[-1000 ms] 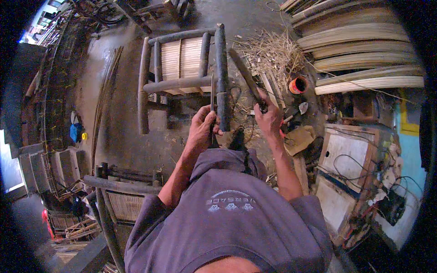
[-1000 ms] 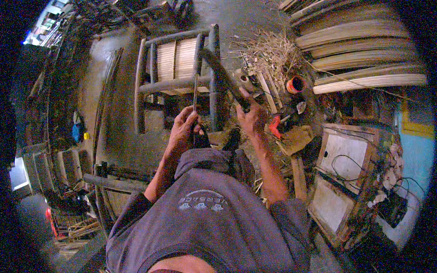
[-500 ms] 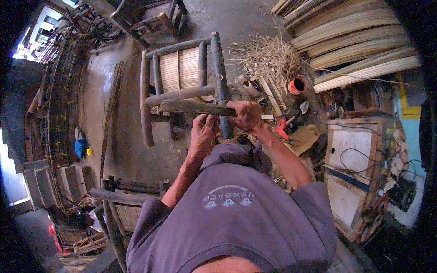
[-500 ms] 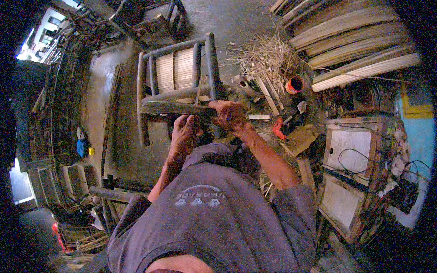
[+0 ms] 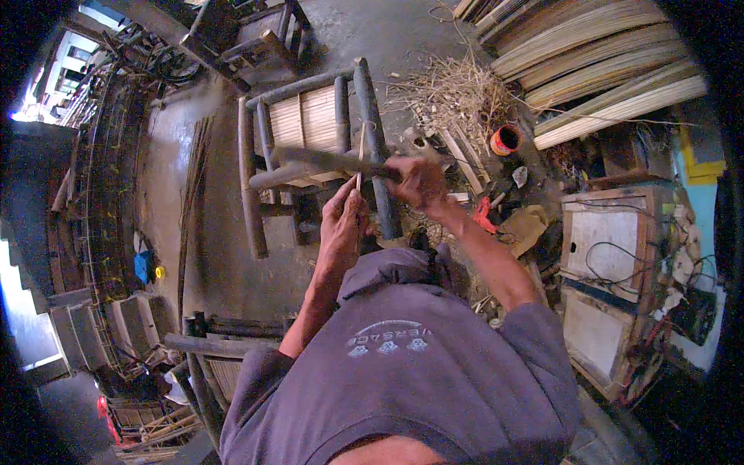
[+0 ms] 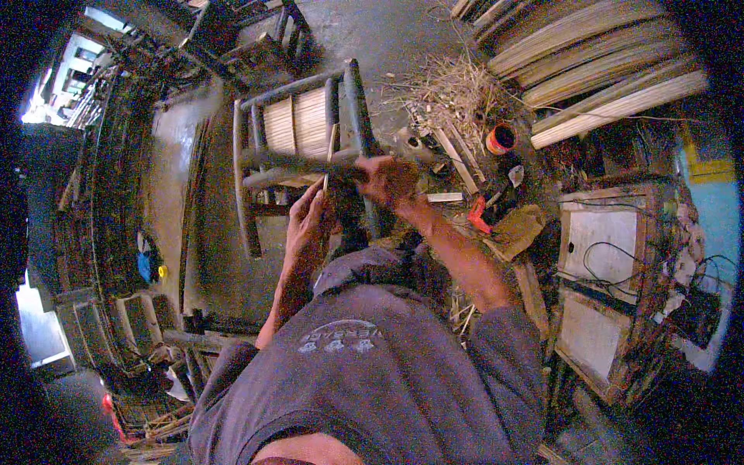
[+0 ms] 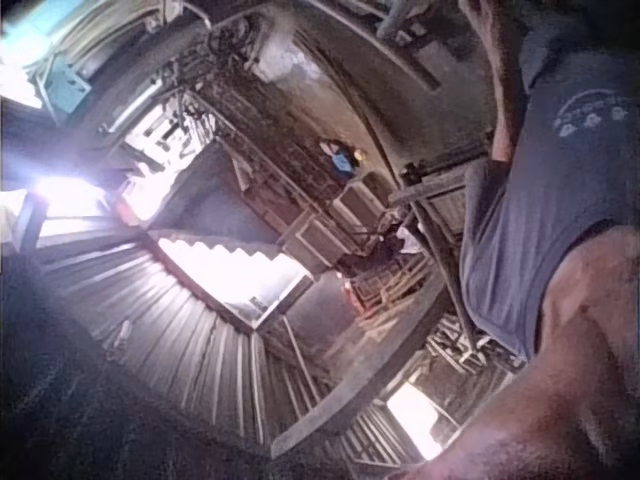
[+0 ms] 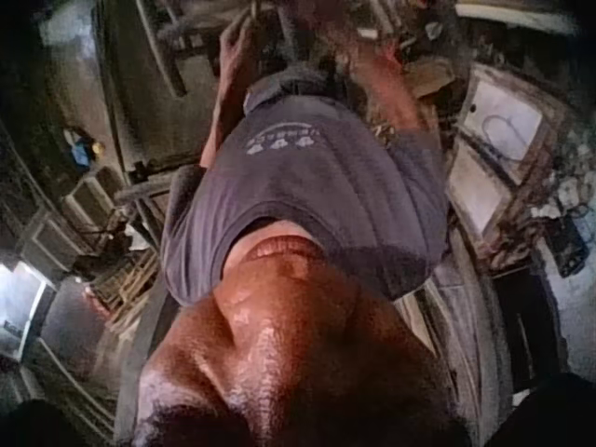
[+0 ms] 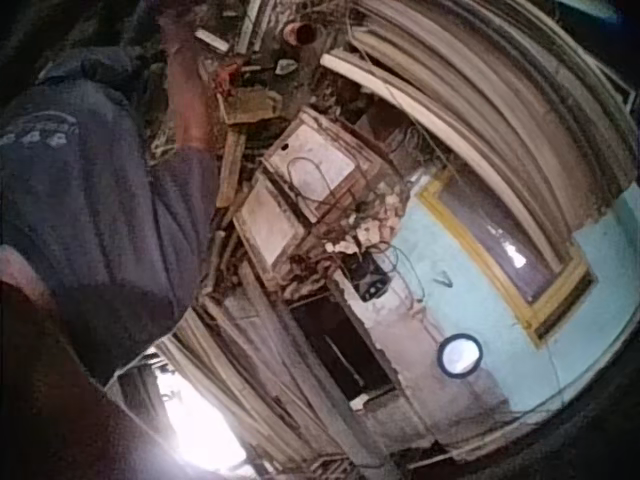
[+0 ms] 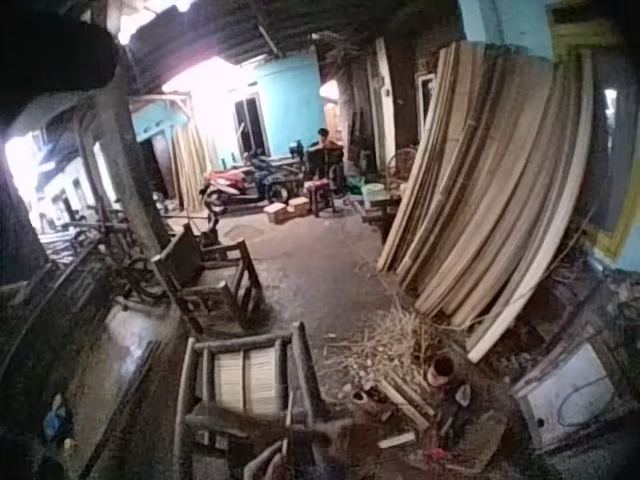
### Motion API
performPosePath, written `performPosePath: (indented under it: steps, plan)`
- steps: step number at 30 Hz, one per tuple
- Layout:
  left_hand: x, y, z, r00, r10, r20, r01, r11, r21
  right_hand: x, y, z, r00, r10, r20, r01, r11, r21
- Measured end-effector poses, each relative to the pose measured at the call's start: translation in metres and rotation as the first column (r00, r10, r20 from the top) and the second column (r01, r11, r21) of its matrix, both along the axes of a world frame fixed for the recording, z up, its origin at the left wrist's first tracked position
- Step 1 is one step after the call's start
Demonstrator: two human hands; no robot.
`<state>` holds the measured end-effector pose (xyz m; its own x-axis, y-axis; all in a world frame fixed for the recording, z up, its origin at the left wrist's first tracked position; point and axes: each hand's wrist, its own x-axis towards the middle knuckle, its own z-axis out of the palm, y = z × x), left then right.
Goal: The person assembles a bamboo chair by inserting thin bamboo strips into pre-drilled holes in the frame. They use a machete to tap the strips into place and adjust the chair's position multiple times. The person also picks up a small white packet from the floor.
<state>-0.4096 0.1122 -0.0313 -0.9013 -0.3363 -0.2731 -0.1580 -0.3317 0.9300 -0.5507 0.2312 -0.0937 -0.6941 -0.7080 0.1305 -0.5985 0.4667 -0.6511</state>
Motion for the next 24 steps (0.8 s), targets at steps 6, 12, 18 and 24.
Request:
performPosePath:
  steps: [6, 12, 18, 24]
  plan:
    - [0.011, 0.009, 0.008, 0.967, 0.198, 0.163, -0.228, 0.953, 0.2, -0.008, -0.008, -0.01, 0.972, 0.167, -0.168, -0.191, 0.971, -0.142]
    - [0.046, 0.006, 0.019, 0.993, 0.073, 0.09, -0.095, 0.958, 0.27, -0.088, 0.041, -0.065, 0.903, -0.416, -0.111, 0.428, 0.895, 0.128]
    - [0.003, -0.004, -0.011, 0.986, 0.16, 0.049, -0.163, 0.984, 0.067, -0.001, -0.01, -0.026, 0.987, 0.091, -0.133, -0.119, 0.967, -0.223]
    - [0.012, 0.018, 0.033, 0.973, 0.123, 0.197, -0.15, 0.981, 0.127, -0.061, 0.004, -0.04, 0.936, -0.323, 0.141, 0.309, 0.944, 0.115]
